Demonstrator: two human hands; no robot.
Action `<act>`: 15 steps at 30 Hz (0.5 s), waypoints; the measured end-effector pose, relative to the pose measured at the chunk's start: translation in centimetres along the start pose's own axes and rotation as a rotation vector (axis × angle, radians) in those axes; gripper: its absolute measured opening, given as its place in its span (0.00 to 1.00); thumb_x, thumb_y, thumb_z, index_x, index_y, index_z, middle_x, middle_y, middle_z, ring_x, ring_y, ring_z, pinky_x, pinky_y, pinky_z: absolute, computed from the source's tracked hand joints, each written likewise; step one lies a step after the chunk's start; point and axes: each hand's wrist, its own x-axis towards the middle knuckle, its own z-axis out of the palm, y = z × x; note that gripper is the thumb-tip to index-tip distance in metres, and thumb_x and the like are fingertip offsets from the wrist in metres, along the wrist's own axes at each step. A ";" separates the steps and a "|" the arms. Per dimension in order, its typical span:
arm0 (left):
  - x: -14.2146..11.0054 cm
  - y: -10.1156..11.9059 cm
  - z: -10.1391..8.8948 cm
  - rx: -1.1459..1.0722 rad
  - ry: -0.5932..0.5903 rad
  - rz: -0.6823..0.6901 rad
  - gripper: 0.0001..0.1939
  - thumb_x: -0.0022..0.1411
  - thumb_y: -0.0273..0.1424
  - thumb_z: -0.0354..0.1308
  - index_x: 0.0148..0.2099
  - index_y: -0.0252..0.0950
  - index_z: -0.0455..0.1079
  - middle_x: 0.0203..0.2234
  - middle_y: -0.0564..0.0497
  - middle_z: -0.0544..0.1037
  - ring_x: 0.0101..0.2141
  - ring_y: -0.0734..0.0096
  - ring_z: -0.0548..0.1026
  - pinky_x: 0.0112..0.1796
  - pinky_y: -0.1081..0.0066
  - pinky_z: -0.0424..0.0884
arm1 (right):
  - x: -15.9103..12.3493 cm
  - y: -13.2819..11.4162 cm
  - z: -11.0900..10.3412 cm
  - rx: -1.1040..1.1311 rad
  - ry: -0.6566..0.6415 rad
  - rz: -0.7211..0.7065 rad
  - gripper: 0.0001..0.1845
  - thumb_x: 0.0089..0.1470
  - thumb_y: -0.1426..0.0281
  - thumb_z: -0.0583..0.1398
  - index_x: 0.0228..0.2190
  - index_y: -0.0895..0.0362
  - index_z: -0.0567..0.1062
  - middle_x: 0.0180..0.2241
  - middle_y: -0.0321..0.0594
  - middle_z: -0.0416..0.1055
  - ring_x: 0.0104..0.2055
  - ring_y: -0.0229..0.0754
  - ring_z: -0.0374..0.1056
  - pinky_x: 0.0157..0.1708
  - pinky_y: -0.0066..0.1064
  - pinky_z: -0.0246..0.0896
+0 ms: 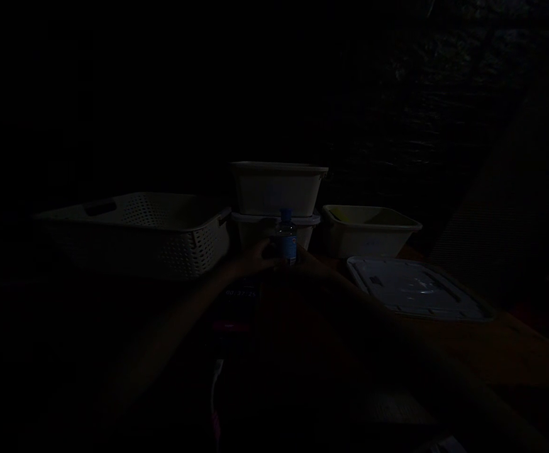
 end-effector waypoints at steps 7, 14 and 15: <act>-0.1 -0.3 0.4 0.091 0.078 0.027 0.30 0.53 0.44 0.60 0.53 0.34 0.62 0.48 0.40 0.72 0.47 0.56 0.72 0.47 0.56 0.68 | -0.1 -0.8 0.2 -0.030 -0.019 -0.013 0.32 0.42 0.72 0.65 0.49 0.56 0.62 0.44 0.46 0.68 0.42 0.43 0.67 0.39 0.36 0.68; 0.1 -0.6 0.3 0.116 0.063 0.031 0.27 0.54 0.45 0.58 0.52 0.35 0.64 0.47 0.41 0.73 0.45 0.56 0.73 0.45 0.56 0.69 | 0.0 -1.5 0.8 -0.052 -0.084 -0.016 0.29 0.45 0.70 0.63 0.50 0.58 0.62 0.43 0.46 0.69 0.44 0.44 0.66 0.37 0.33 0.68; 0.1 -0.8 0.2 0.119 0.059 0.037 0.27 0.54 0.45 0.58 0.52 0.35 0.64 0.47 0.41 0.73 0.45 0.56 0.73 0.45 0.56 0.69 | 0.0 -1.6 0.8 -0.056 -0.102 -0.009 0.29 0.46 0.70 0.63 0.50 0.58 0.62 0.43 0.46 0.69 0.44 0.44 0.66 0.37 0.33 0.68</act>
